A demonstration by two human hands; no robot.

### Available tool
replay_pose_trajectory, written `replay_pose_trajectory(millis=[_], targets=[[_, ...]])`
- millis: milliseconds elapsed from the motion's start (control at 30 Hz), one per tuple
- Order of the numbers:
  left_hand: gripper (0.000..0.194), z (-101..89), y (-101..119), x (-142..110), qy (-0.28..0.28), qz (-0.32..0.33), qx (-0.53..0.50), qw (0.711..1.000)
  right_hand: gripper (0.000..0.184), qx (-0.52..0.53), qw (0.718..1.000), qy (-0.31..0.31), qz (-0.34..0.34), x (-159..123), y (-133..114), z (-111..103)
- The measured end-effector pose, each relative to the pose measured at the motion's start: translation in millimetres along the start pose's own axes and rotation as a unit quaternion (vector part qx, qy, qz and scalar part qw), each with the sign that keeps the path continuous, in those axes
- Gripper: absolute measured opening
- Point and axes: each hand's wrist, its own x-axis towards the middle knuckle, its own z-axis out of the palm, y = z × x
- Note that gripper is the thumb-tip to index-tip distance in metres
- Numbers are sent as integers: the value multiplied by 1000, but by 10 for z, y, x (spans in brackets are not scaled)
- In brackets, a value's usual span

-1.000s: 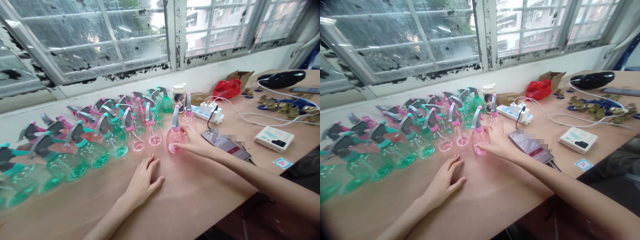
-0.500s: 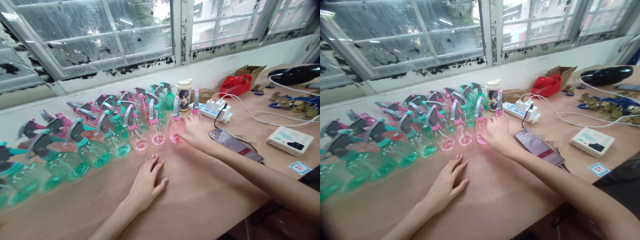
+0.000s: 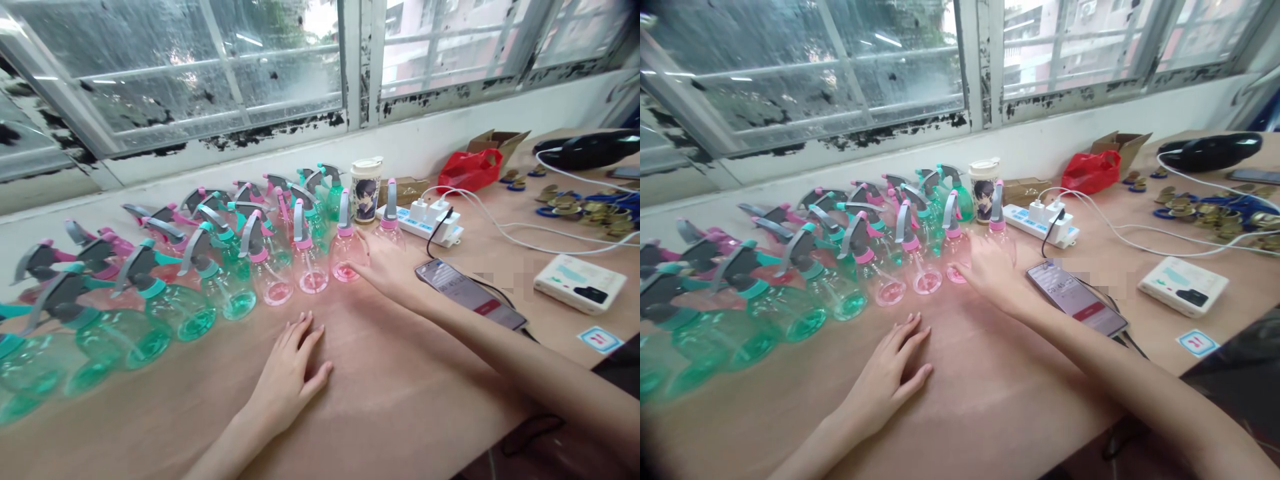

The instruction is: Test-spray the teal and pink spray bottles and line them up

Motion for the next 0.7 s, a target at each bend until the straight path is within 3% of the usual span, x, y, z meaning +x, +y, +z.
replay_pose_trajectory(millis=[167, 300, 433, 567, 700], targets=[[48, 19, -24, -3, -1, 1, 2, 1000, 22, 102, 992, 73, 30, -170, 168, -226], [47, 64, -67, -8, 33, 13, -1, 999, 35, 66, 983, 156, 74, -121, 395, -340], [47, 34, -53, 10, 18, 11, 7, 1000, 67, 68, 983, 126, 112, 46, 580, -283], [46, -19, -11, 26, 15, 3, 5, 1000, 56, 109, 987, 66, 103, 132, 638, -205], [44, -18, -10, 21, 26, 5, -4, 1000, 51, 66, 991, 51, 109, 59, 601, -254]])
